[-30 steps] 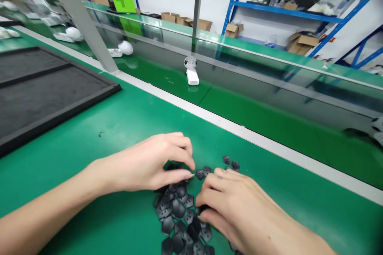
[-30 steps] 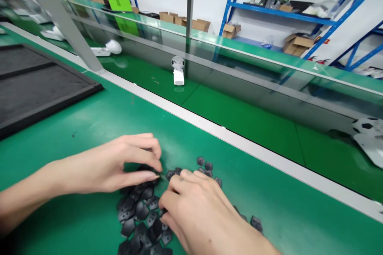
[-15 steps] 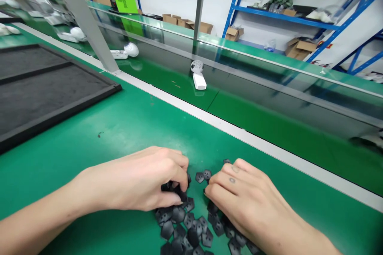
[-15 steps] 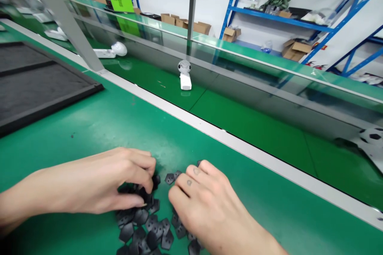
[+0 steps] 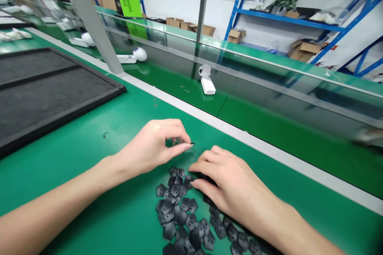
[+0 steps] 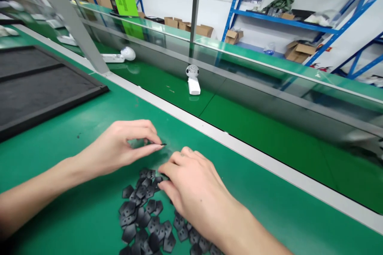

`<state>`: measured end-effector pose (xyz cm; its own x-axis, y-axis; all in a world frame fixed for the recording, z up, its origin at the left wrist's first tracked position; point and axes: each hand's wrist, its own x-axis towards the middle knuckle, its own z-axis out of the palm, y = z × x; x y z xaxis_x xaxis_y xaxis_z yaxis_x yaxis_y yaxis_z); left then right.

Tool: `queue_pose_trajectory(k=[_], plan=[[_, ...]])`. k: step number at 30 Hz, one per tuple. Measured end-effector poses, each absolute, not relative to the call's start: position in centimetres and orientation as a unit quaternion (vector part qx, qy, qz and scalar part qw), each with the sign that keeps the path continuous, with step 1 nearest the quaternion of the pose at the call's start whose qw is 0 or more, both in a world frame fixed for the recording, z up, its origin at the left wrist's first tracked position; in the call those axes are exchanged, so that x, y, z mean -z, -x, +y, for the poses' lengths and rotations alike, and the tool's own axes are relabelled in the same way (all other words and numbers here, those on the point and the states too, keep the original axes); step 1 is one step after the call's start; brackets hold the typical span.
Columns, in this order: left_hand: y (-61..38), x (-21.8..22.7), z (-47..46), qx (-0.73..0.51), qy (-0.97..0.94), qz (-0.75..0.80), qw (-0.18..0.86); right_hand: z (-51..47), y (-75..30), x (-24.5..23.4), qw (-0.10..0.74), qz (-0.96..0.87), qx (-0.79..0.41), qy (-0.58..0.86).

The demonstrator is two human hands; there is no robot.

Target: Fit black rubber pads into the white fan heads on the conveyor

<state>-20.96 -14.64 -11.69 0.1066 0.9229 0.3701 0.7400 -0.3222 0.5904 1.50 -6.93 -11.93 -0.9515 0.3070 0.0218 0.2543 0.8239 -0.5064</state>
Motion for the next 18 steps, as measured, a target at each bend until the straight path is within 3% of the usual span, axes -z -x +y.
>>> queue_pose_trajectory(k=[11, 18], plan=[[20.0, 13.6, -14.8, -0.324, -0.764, 0.541, 0.135, -7.3, -0.8, 11.7, 0.025, -0.927, -0.332, 0.171], [19.3, 13.6, -15.0, -0.275, -0.796, 0.503, 0.192, -6.3, -2.7, 11.1, 0.045, -0.939, -0.291, 0.18]])
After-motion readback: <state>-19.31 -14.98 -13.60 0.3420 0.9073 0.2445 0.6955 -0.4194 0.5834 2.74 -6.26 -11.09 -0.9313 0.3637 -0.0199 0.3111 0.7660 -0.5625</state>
